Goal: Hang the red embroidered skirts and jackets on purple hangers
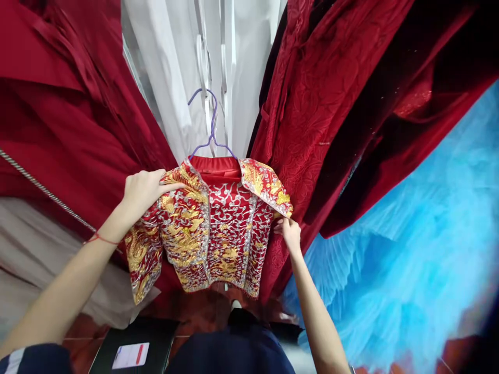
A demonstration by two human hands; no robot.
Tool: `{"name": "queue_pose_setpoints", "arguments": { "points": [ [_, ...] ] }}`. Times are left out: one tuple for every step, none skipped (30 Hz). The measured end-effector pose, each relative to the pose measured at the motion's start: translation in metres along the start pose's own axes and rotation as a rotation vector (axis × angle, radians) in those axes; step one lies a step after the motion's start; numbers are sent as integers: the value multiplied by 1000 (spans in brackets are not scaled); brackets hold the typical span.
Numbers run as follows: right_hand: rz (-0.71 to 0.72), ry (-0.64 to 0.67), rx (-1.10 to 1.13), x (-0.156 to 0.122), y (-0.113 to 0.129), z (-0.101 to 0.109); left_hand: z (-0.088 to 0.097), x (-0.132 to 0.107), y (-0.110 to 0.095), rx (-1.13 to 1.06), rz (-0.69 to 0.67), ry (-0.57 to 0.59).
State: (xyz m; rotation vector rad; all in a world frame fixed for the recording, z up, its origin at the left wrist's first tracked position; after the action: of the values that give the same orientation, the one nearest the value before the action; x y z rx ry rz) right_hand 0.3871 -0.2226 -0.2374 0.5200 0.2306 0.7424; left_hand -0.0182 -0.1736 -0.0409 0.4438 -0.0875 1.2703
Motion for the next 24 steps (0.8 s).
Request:
{"name": "queue_pose_setpoints", "arguments": {
  "points": [
    [-4, -11, -18, -5, 2, -3, 2, -2, 0, 0, -2, 1],
    [-9, -26, -46, -9, 3, -4, 4, -3, -1, -2, -5, 1],
    [-11, -41, -80, -13, 2, -2, 5, -4, 0, -5, -9, 1],
    [-8, -54, -114, -16, -1, 3, 6, -4, 0, -11, -14, 1],
    [1, -65, -149, -19, -5, 11, 7, -5, 1, -20, -20, 2],
    [15, -75, -185, -22, -11, 20, 7, -5, 2, -29, -25, 1],
    [33, -87, -220, -24, -17, 30, 7, -5, 3, -37, -30, -4],
    [53, -100, -253, -27, -22, 40, 6, -5, 3, -44, -32, -11],
    [75, -113, -282, -31, -28, 50, 5, -5, 4, -50, -34, -20],
    [96, -127, -306, -34, -32, 59, 5, -6, 4, -55, -34, -28],
    [111, -140, -326, -37, -35, 66, 4, -7, 3, -62, -36, -32],
    [116, -154, -340, -40, -38, 72, 3, -8, 3, -69, -38, -33],
    [111, -168, -350, -42, -39, 77, 2, -9, 2, -76, -42, -32],
    [95, -182, -355, -42, -39, 80, 1, -10, 1, -84, -47, -30],
    [66, -191, -358, -40, -39, 83, 0, -11, -1, -91, -54, -29],
    [30, -187, -360, -37, -39, 84, 0, -11, -2, -98, -59, -28],
    [-8, -165, -362, -33, -39, 84, -1, -12, -3, -104, -63, -28],
    [-44, -129, -363, -29, -39, 82, -1, -13, -4, -109, -65, -28],
    [-73, -84, -366, -24, -39, 79, -1, -13, -5, -113, -65, -28],
    [-94, -39, -369, -21, -39, 74, -2, -14, -6, -114, -63, -28],
    [-108, -2, -375, -18, -39, 69, -2, -14, -6, -115, -61, -28],
    [-119, 20, -382, -16, -39, 63, -2, -14, -6, -115, -59, -27],
    [-129, 26, -393, -15, -39, 57, -2, -14, -6, -115, -56, -25],
    [-139, 26, -405, -14, -39, 52, -2, -13, -6, -114, -54, -24]
  ]
}}
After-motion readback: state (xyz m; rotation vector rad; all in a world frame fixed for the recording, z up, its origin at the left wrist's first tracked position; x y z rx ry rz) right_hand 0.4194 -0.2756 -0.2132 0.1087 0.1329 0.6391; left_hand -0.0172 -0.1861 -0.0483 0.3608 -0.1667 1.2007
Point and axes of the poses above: each hand's wrist, its own x-axis towards the middle knuckle, its own z-axis out of the back of the hand, y = z × x, the point moved 3 cm from there along x, towards the middle knuckle, and after that the axes turned 13 degrees about -z, right-handed, at the moved point
